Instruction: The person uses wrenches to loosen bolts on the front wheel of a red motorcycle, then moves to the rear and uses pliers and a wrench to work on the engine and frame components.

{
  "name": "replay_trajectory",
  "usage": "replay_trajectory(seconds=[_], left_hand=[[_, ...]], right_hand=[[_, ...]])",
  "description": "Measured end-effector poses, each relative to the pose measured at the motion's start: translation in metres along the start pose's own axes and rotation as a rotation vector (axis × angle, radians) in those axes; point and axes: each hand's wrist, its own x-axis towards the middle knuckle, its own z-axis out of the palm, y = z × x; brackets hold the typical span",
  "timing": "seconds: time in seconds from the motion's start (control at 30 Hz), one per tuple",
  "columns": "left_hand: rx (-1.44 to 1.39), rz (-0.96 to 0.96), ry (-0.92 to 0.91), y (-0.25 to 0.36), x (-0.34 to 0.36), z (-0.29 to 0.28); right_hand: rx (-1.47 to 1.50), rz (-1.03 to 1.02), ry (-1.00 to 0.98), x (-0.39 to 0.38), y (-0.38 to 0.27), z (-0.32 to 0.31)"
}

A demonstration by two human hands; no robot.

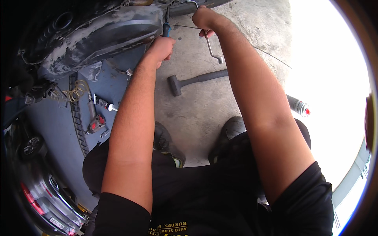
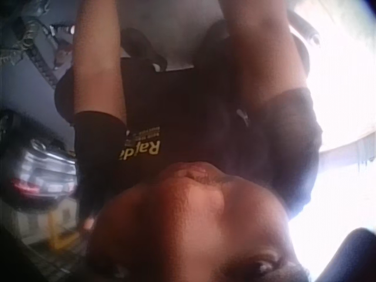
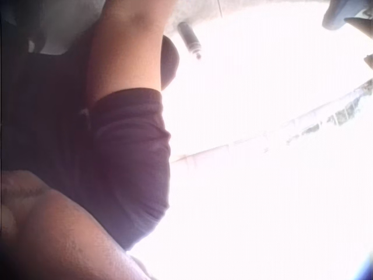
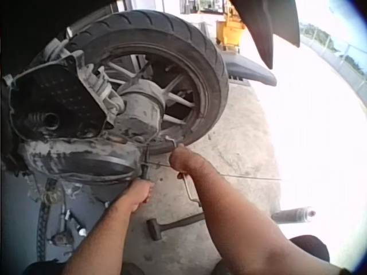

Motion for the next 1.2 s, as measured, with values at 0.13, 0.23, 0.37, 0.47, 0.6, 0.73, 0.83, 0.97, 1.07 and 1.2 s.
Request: replay_trajectory(seconds=[0.13, 0.23, 0.37, 0.47, 0.6, 0.73, 0.83, 0.97, 1.07, 1.2], left_hand=[[0.018, 0.002, -0.019, 0.006, 0.003, 0.009], [0.034, -0.009, -0.035, 0.006, 0.007, 0.011], [0.037, -0.019, -0.008, 0.004, 0.005, 0.011], [0.04, -0.033, 0.001, 0.004, 0.005, 0.009], [0.04, -0.055, -0.041, 0.005, 0.002, 0.01], [0.039, -0.064, -0.049, 0.005, 0.0, 0.003], [0.037, -0.049, -0.074, 0.012, 0.002, 0.017], [0.055, -0.067, -0.024, 0.008, -0.005, 0.002], [0.047, -0.065, -0.035, 0.016, 0.001, 0.021], [0.04, -0.05, -0.08, 0.016, 0.001, 0.027]], right_hand=[[-0.012, -0.152, 0.093, 0.041, 0.04, 0.017], [-0.034, -0.288, 0.329, 0.079, 0.055, 0.042], [-0.013, -0.256, 0.328, 0.073, 0.042, 0.043], [0.269, -0.064, 0.016, 0.057, 0.027, 0.017], [0.386, -0.201, -0.164, 0.046, 0.028, -0.025], [0.282, -0.152, -0.129, 0.037, 0.022, -0.027], [0.086, -0.198, -0.08, 0.063, 0.036, -0.003], [0.046, -0.129, 0.066, 0.038, 0.02, 0.021], [-0.204, -0.31, 0.443, 0.091, 0.063, 0.042], [-0.142, -0.357, 0.424, 0.109, 0.07, 0.042]])
